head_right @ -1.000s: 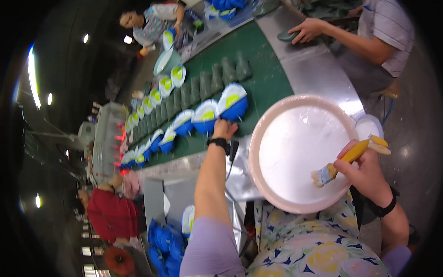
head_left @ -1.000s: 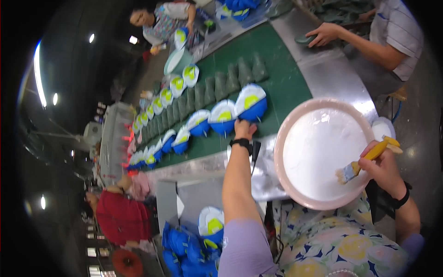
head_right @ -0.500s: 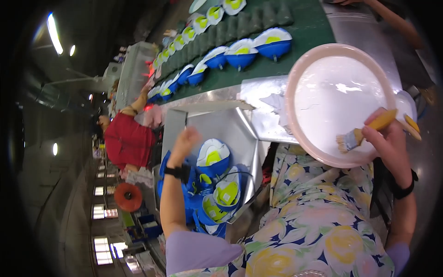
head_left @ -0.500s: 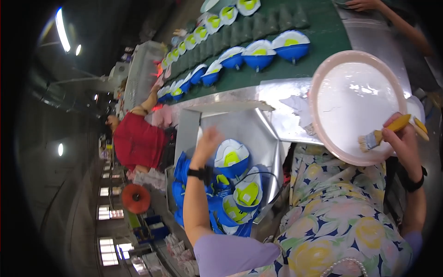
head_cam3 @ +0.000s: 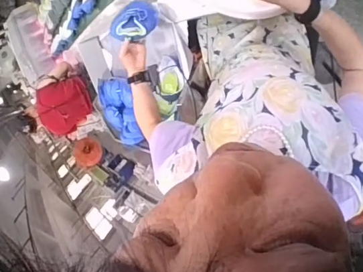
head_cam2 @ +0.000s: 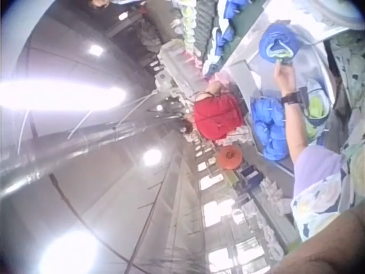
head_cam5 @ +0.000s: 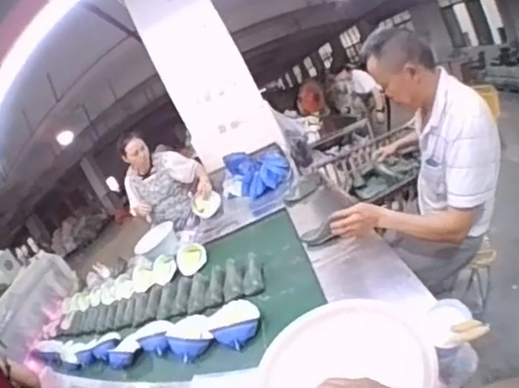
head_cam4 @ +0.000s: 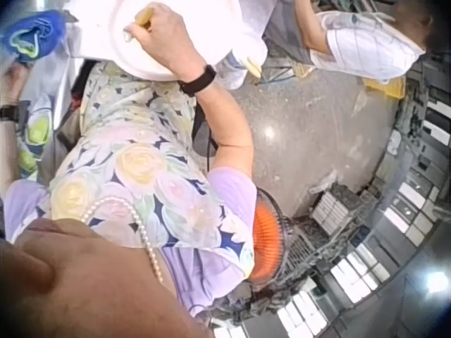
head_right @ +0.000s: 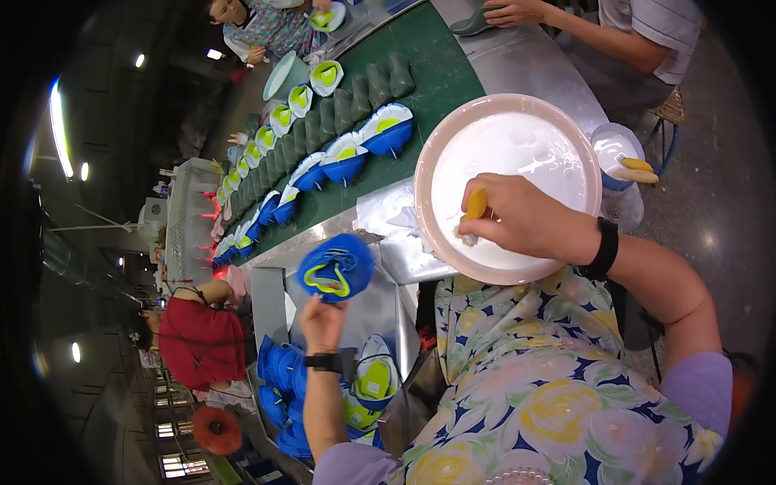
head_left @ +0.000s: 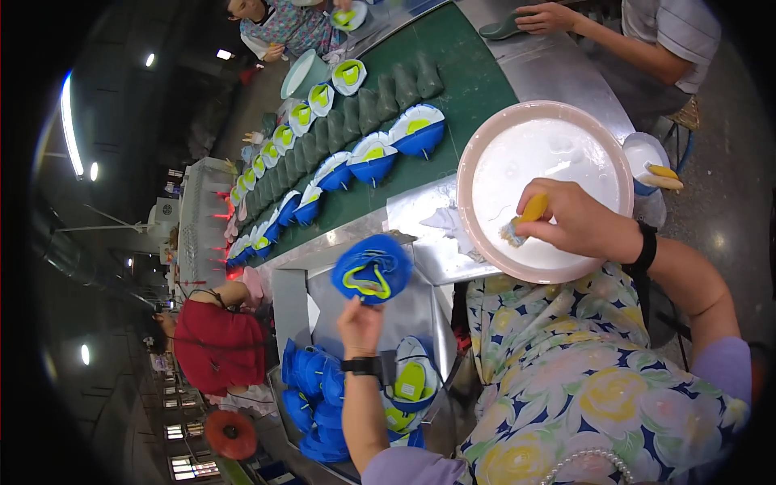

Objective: The recorder is applying white adhesive to the edges of blue and green shoe insoles using a brush, while working on a factory assembly line with other workers.

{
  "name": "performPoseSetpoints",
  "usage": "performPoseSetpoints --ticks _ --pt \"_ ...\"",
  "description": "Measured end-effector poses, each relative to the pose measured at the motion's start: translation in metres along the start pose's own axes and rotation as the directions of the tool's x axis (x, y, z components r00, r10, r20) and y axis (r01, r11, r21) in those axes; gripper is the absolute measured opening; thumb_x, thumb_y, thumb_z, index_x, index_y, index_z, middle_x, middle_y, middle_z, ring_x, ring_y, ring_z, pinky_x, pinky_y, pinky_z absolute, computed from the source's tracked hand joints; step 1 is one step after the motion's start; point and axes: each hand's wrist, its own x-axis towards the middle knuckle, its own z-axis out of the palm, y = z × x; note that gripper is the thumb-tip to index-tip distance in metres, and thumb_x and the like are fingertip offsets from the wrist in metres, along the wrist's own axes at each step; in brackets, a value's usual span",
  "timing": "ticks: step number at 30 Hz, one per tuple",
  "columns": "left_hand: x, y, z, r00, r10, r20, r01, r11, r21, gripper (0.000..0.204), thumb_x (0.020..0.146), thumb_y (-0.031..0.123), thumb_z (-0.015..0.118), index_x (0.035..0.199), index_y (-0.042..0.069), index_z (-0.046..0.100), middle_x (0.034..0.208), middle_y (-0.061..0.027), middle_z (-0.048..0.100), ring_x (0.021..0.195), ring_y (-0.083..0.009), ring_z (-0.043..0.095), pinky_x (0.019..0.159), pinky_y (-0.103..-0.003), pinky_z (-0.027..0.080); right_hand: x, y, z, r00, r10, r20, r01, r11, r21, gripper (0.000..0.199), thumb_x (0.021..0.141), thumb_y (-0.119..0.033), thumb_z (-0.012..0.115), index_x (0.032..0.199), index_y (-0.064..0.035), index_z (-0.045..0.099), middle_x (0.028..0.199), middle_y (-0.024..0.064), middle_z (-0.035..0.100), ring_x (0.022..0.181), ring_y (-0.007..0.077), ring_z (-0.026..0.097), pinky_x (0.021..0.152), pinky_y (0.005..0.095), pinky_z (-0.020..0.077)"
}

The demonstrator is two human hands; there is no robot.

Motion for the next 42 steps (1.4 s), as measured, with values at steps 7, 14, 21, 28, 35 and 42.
performPoseSetpoints --ticks 7,14,21,28,35,42 --pt "-0.027 -0.056 -0.059 0.917 -0.088 -0.39 0.241 0.9 0.363 0.06 0.079 -0.001 0.06 0.138 0.005 0.048 0.125 -0.0165 0.061 0.119 -0.0333 0.058 0.106 -0.055 0.044 0.013 0.014 -0.013 0.998 -0.009 -0.057 0.005 0.998 -0.065 0.02 0.086 -0.012 0.074 0.089 0.0007 0.059 0.087 0.0148 0.064 0.076 0.0286 0.065 0.069 0.0352 0.0515" --pt "-0.003 -0.029 0.0 0.819 0.08 0.569 -0.515 -0.334 0.789 0.065 0.075 -0.012 0.054 0.137 0.009 0.053 0.126 -0.017 0.06 0.121 -0.0384 0.053 0.102 -0.044 0.045 0.043 0.031 0.013 0.994 -0.082 0.067 0.093 0.978 -0.187 0.023 0.087 -0.018 0.071 0.095 0.0017 0.062 0.095 0.0186 0.065 0.085 0.0368 0.064 0.079 0.0419 0.0506" --pt "0.02 -0.03 -0.004 0.859 -0.066 0.507 -0.478 -0.455 0.751 0.048 0.078 -0.01 0.055 0.123 0.005 0.056 0.121 -0.0187 0.061 0.117 -0.0381 0.055 0.102 -0.043 0.045 0.015 -0.002 -0.038 0.995 -0.102 -0.02 0.09 0.942 -0.322 0.017 0.087 -0.013 0.071 0.092 0.0013 0.062 0.088 0.0168 0.064 0.082 0.0344 0.064 0.074 0.0388 0.0511" --pt "0.024 -0.007 0.005 0.84 0.431 0.329 -0.459 0.242 0.855 0.054 0.086 -0.003 0.052 0.139 0.005 0.047 0.128 -0.015 0.061 0.111 -0.0305 0.064 0.097 -0.041 0.051 0.005 0.005 -0.057 0.997 0.063 -0.047 -0.067 0.994 -0.087 0.014 0.09 -0.01 0.072 0.093 -0.0018 0.062 0.09 0.0074 0.066 0.075 0.0134 0.062 0.067 0.0263 0.0489" --pt "0.015 0.0 0.068 0.877 0.334 0.346 -0.479 0.665 0.573 0.056 0.098 0.022 0.058 0.149 0.008 0.039 0.138 -0.0127 0.056 0.121 -0.0299 0.06 0.104 -0.044 0.049 0.002 0.004 -0.012 0.994 -0.03 0.104 0.041 0.993 -0.109 0.021 0.087 -0.016 0.07 0.093 0.0031 0.064 0.092 0.0179 0.066 0.083 0.032 0.066 0.077 0.0364 0.0516" --pt "0.023 0.002 0.099 0.895 0.29 0.338 -0.422 0.796 0.435 0.064 0.099 0.041 0.058 0.151 0.01 0.038 0.146 -0.0133 0.05 0.128 -0.032 0.056 0.109 -0.05 0.046 -0.011 0.017 0.001 0.954 -0.13 0.272 0.212 0.93 -0.3 0.023 0.087 -0.017 0.07 0.097 0.0021 0.063 0.094 0.019 0.066 0.088 0.0371 0.066 0.079 0.043 0.0515"
